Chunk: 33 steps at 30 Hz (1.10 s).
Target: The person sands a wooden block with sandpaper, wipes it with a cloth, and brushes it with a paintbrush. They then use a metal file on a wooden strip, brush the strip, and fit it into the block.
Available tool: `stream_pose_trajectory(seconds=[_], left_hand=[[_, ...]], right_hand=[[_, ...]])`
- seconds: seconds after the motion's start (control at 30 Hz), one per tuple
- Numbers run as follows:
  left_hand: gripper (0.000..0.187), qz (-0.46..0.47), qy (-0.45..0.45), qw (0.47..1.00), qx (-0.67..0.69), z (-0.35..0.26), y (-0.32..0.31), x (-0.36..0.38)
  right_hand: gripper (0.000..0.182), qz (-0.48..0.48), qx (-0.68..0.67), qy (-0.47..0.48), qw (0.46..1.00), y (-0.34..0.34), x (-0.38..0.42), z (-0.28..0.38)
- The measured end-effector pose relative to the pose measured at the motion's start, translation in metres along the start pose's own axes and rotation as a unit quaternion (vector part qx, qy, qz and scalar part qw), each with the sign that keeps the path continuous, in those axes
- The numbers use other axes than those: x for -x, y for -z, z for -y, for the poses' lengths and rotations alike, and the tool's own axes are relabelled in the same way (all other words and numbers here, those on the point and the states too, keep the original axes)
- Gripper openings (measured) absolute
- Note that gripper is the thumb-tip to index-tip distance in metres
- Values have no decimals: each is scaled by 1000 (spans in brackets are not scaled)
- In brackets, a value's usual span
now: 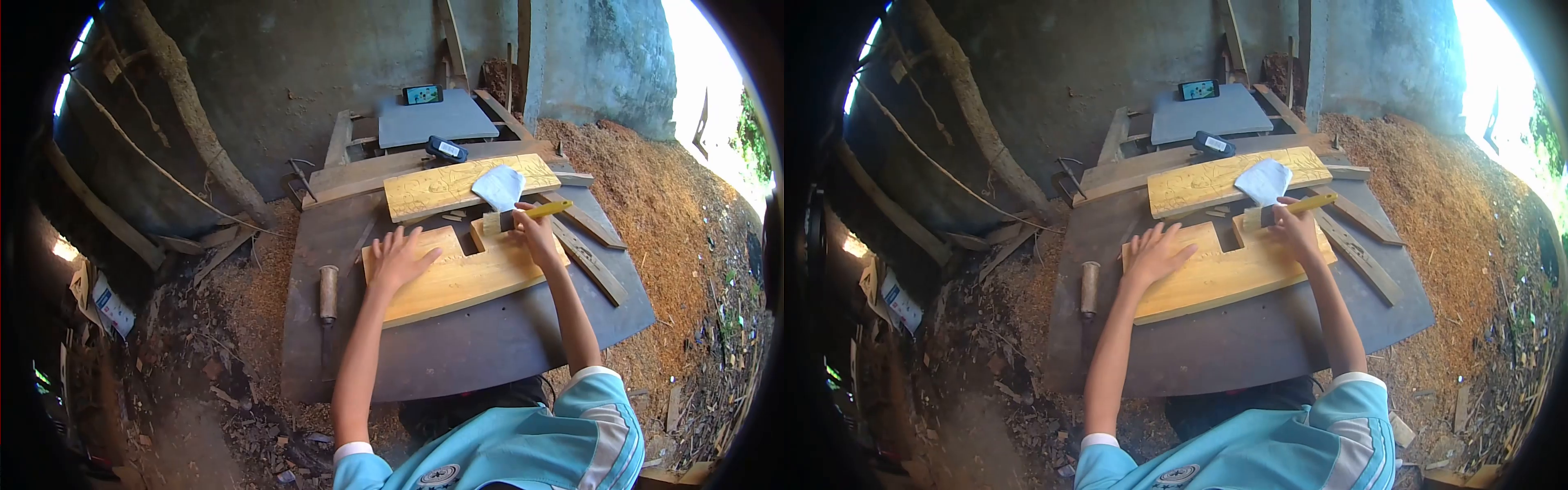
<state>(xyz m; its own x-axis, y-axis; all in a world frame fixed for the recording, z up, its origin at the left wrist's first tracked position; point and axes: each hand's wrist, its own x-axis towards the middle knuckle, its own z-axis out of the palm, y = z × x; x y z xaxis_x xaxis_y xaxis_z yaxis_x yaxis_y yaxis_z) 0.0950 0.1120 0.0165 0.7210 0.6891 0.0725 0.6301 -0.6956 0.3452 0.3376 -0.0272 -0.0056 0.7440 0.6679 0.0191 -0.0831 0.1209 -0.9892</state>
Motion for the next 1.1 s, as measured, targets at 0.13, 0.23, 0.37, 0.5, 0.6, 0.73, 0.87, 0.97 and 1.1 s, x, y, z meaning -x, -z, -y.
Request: stream_pose_trajectory(seconds=[0.13,0.23,0.37,0.5,0.6,0.73,0.87,0.97,1.1], left_hand=[[72,-18,-50,998,-22,-11,-14,-10],[72,-43,-72,996,5,0,-15,-10],[71,-39,-76,996,6,0,-13,-10],[71,-60,-104,992,37,11,-17,-1],[71,-58,-109,992,38,8,-15,4],[70,-63,-101,993,22,3,-14,5],[64,-53,-103,993,-5,3,-12,7],[67,-58,-107,992,16,6,-14,6],[66,-49,-79,995,29,-4,-7,7]], right_hand=[[40,38,-42,-5,998,-2,-23,13],[32,15,166,88,982,-10,-3,33],[27,184,134,71,971,-40,30,43],[25,131,237,11,962,1,1,31],[20,-74,502,86,858,32,-21,57],[15,6,573,166,802,-13,-15,45],[22,225,102,2,969,-59,-13,22],[26,101,286,8,953,-21,-19,25],[11,-187,597,218,749,24,-18,57]])
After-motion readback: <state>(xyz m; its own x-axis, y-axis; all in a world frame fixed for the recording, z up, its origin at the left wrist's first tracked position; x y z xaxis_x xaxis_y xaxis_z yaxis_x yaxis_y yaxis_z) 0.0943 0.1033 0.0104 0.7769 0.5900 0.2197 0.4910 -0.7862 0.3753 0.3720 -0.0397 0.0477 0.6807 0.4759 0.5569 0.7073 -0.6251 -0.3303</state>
